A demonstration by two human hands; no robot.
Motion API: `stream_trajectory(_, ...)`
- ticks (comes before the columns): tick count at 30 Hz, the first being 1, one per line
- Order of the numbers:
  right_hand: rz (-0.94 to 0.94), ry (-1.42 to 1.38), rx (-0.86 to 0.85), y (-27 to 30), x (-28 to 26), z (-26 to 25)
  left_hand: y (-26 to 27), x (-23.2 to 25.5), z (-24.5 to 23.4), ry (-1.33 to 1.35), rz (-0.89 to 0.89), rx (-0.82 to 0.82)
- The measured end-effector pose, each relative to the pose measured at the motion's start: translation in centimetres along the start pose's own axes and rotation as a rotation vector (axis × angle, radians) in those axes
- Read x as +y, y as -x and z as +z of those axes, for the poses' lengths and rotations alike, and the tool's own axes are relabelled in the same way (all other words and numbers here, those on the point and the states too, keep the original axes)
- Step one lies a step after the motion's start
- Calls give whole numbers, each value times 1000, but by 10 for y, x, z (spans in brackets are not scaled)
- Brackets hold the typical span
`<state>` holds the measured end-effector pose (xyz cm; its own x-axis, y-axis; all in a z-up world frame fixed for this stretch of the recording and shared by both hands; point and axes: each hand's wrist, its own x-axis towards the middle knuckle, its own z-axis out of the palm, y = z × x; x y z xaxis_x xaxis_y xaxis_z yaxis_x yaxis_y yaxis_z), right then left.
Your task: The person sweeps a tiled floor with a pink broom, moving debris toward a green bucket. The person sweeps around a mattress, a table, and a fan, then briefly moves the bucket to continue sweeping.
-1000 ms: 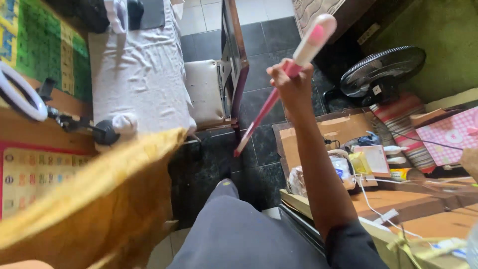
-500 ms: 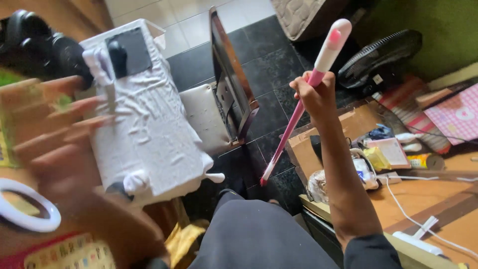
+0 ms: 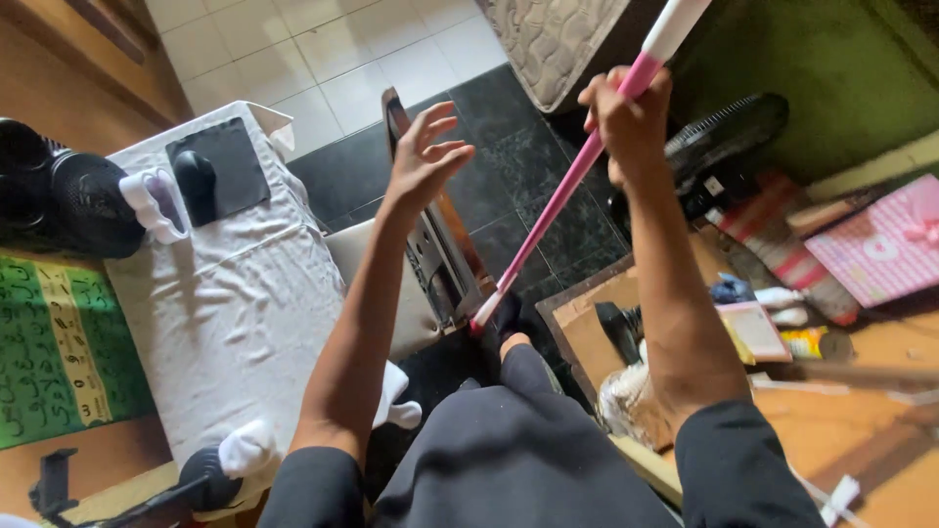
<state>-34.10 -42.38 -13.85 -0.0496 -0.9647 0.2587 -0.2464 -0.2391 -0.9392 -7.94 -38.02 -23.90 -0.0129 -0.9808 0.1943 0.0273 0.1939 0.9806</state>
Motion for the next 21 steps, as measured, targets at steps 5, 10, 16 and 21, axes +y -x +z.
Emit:
stream_trajectory(5,118,-53,-132,-97,-10,37,-76,-30,0,-73,-6,105)
stream_trajectory(10,-193,629,-391,-245,63,87,-172,-61,-20,-93,10,308)
stream_trajectory(16,163,-49,-167,-327,85,113,-229,-81,-30,-134,-116,425)
stream_trajectory(21,121,-227,-53,-389,135,132,-260,-94,-30,-183,-233,511)
